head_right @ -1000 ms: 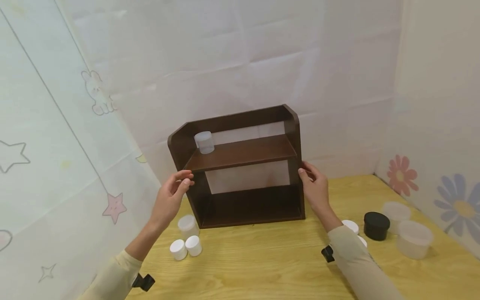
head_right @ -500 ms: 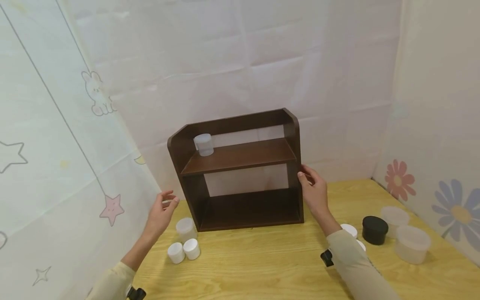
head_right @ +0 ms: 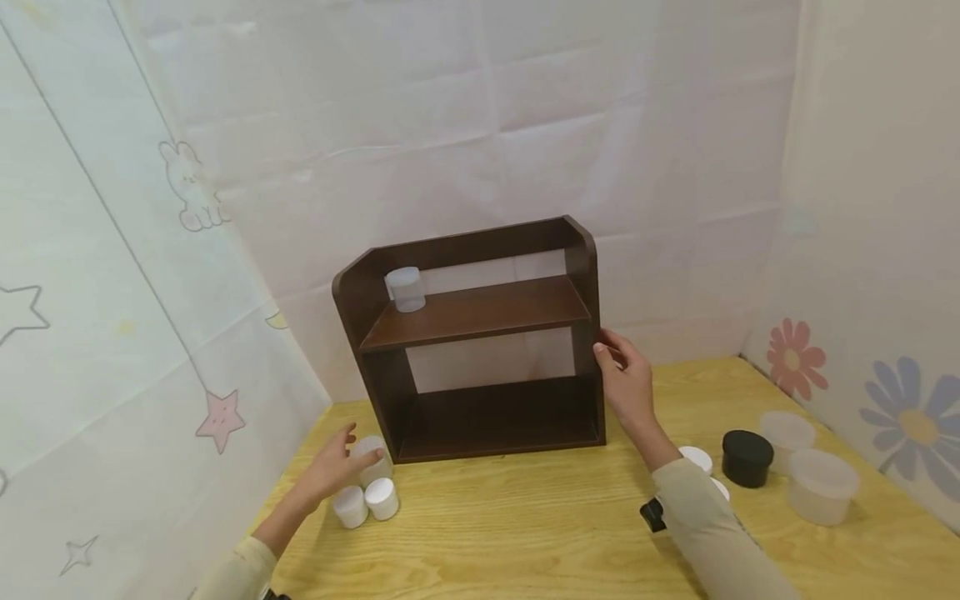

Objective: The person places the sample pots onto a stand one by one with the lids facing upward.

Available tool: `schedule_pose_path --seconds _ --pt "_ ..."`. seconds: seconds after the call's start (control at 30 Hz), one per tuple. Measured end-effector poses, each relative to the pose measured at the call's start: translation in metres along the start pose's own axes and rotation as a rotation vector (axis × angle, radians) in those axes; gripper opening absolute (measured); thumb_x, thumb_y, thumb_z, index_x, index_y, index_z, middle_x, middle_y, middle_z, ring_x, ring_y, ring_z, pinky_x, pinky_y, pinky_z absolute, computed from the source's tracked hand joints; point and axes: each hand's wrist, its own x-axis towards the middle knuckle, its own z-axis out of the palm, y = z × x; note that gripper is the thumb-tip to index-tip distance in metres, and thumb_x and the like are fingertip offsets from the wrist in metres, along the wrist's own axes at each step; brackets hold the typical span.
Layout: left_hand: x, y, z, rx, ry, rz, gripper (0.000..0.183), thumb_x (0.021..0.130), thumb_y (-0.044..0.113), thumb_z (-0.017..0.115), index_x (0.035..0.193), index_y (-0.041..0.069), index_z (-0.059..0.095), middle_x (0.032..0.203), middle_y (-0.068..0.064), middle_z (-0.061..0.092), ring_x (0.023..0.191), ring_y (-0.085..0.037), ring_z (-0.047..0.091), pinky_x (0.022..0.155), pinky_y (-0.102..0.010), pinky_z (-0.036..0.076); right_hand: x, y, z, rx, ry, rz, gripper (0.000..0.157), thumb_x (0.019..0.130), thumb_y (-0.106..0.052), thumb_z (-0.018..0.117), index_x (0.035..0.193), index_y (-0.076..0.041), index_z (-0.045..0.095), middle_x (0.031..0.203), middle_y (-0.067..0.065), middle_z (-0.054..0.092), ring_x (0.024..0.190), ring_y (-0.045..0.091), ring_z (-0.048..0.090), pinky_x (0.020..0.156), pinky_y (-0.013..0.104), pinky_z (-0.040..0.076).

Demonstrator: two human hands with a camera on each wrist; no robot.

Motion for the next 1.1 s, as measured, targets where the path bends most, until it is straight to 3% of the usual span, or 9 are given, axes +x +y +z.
schedule_pose_path --seconds 0.2,0.37,0.63,1.1 --pt "-0.002 -0.01 0.009 -0.011 0.0 0.005 0.097 0.086 0.042 0.08 0.149 -0.015 0.032 0.142 -0.037 0.044 0.125 -0.05 0.049 0.098 -0.061 0.044 -0.006 -0.017 0.001 0.004 0.001 -0.023 0.046 0.106 -0.025 0.057 0.147 -0.003 0.054 0.138 0.02 0.057 0.118 0.022 0.057 0.087 0.017 0.045" --pt "-0.002 -0.016 0.015 -0.055 0.025 -0.005 0.091 0.087 0.037 0.08 0.148 -0.013 0.035 0.139 -0.034 0.048 0.12 -0.048 0.053 0.096 -0.06 0.046 -0.013 -0.036 0.0 0.002 -0.009 -0.054 0.045 0.106 -0.02 0.057 0.144 0.002 0.054 0.137 0.025 0.057 0.114 0.019 0.058 0.085 0.018 0.046" --pt "-0.003 -0.018 0.018 -0.094 0.048 0.001 0.076 0.088 0.032 0.079 0.141 -0.011 0.045 0.124 -0.025 0.06 0.108 -0.039 0.061 0.088 -0.056 0.051 -0.016 -0.039 0.0 -0.008 -0.001 -0.062 0.044 0.106 -0.02 0.057 0.144 0.002 0.055 0.136 0.025 0.057 0.113 0.018 0.058 0.085 0.018 0.045" --pt "-0.002 -0.02 0.014 -0.079 0.057 0.004 0.071 0.086 0.033 0.083 0.136 -0.008 0.052 0.122 -0.021 0.063 0.106 -0.035 0.062 0.087 -0.053 0.051 -0.015 -0.038 0.0 0.002 0.016 -0.06 0.043 0.105 -0.018 0.058 0.142 0.004 0.055 0.134 0.025 0.059 0.11 0.013 0.059 0.085 0.017 0.045"
